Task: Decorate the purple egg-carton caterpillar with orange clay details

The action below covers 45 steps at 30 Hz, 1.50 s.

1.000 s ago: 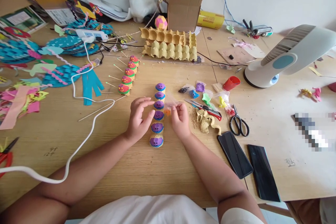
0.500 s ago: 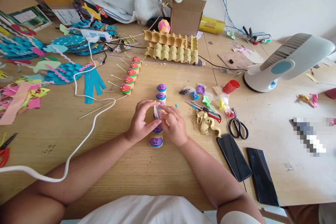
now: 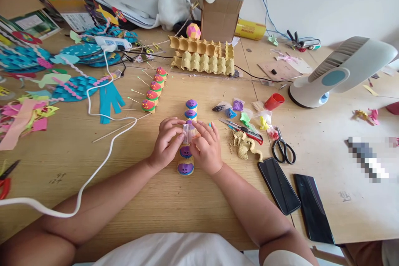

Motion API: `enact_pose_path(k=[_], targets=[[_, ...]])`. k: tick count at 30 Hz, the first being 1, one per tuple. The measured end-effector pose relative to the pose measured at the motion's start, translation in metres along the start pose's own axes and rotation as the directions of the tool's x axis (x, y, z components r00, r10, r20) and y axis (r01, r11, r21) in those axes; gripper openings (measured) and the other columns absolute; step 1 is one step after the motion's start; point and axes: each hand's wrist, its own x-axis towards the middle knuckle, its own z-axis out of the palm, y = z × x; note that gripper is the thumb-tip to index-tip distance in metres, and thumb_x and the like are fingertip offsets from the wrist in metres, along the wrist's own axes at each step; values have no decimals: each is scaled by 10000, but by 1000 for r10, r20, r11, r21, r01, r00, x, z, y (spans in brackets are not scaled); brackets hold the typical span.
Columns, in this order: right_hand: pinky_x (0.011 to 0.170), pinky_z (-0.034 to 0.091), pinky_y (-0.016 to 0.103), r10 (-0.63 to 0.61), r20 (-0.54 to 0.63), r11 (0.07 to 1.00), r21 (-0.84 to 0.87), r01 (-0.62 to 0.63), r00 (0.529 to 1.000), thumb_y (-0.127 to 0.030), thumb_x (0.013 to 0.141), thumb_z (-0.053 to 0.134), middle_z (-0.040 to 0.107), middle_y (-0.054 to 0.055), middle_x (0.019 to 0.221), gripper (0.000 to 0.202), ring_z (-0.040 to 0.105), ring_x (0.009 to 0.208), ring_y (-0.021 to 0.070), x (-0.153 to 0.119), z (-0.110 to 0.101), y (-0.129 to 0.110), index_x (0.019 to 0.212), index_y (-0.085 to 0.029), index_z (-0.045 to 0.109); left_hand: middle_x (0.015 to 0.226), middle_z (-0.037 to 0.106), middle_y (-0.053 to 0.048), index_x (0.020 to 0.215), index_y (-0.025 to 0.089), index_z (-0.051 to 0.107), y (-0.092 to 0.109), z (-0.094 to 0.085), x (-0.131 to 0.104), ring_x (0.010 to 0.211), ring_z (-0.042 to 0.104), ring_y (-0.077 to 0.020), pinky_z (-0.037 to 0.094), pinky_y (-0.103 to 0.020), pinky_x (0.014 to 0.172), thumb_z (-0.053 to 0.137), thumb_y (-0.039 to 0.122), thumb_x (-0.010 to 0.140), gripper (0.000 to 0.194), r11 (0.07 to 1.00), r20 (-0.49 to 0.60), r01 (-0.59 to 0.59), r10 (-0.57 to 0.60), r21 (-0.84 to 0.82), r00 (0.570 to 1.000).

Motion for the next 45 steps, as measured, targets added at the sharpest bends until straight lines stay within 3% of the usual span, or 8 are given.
enact_pose_path(k=[3,6,12,16,20,32,39,45], targets=[[1272,235,665,-16,12,999,31,16,1000,-218,855,697,636,60,1503,123,561,1432,311,-1,-1,-2,914,-291,618,1212,678,-70,914,250,650,-1,0,-1,1275,534,-249,380,-514,1193,501,330,1042,212,1000,2,7,-7,-7,1000],[1281,213,662,-22,14,999,46,21,1000,-353,816,793,616,114,1507,486,558,1420,351,-1,0,-1,1259,-305,600,1222,674,-73,912,252,643,0,-1,-1,1294,523,-247,371,-514,1207,491,348,1047,225,1000,14,-19,19,-17,1000],[1251,320,629,88,75,992,79,-93,993,-467,841,815,736,70,1136,743,678,1103,311,-2,4,6,1509,-350,511,1231,667,-83,881,254,645,0,-1,-2,1318,502,-263,360,-538,1219,467,419,1051,296,999,50,-12,14,-47,999],[1033,550,557,162,128,967,176,-184,978,-502,813,844,699,100,1156,775,648,1031,313,-5,5,5,1505,-340,534,1240,663,-84,862,249,639,-1,1,-3,1304,528,-257,386,-532,1217,468,440,1056,321,982,80,54,-40,-179,996],[953,581,536,158,110,966,189,-177,981,-507,793,863,693,95,1132,771,637,986,306,-8,4,6,1483,-358,554,1273,650,-105,849,251,653,-3,3,-3,1309,561,-276,450,-533,1188,478,484,1047,353,947,135,163,-130,-276,982],[1152,406,642,-12,-110,999,-45,7,994,-343,852,768,522,122,1407,664,528,1326,368,-2,3,1,1445,-375,473,1236,653,-72,877,269,710,1,-2,1,1345,493,-267,342,-549,1252,662,390,967,159,1000,1,-10,10,-3,1000],[1220,284,707,10,-287,1000,31,-1,958,-423,841,664,471,102,1371,306,396,1464,404,-7,-2,0,1042,-297,471,1203,643,-67,882,300,736,4,-3,-4,1317,472,-286,391,-528,1179,716,340,930,66,981,-66,-146,156,126,986],[1237,262,669,18,-165,1000,-21,-22,986,-411,830,762,489,81,1381,260,360,1474,417,-2,-5,1,824,-258,551,1178,644,-71,853,297,739,3,-1,-5,1298,480,-296,405,-534,1163,745,364,907,86,973,-57,-156,168,172,984]])
